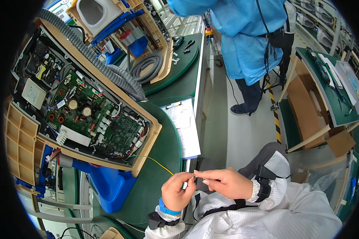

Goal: Connecting wire harnesses and securing connectors within an industrial electronic assembly unit.

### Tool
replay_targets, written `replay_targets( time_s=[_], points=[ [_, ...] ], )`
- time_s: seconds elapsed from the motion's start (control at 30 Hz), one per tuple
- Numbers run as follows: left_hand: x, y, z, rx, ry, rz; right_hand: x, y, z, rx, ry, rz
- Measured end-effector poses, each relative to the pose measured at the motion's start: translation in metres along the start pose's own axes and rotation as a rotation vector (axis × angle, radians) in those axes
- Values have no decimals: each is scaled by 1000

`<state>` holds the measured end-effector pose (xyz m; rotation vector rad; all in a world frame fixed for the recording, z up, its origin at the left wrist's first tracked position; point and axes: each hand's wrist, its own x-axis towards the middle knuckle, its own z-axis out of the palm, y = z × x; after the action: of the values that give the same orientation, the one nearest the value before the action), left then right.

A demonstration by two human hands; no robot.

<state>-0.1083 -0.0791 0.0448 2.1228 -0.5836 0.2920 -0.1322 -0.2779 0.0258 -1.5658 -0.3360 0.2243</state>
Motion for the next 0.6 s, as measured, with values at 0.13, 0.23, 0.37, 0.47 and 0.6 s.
replay_targets(
  time_s=[0.13, 0.23, 0.37, 0.47, 0.6],
  points=[
    [1, 0, 0, -5, -23, 30, -1, -2, -3, -1, -44, 65],
    [-1, -2, 2, -217, -23, -104, -1, 1, -4, 18, -75, 105],
    [-5, -15, 3, -710, -104, -564, -2, 2, -3, 12, -80, 127],
    [-6, -13, 3, -612, -126, -608, -4, 11, 1, 29, -58, 74],
    [-7, -7, 4, -565, -60, -590, -6, 2, 1, -32, -36, 78]
  ],
)
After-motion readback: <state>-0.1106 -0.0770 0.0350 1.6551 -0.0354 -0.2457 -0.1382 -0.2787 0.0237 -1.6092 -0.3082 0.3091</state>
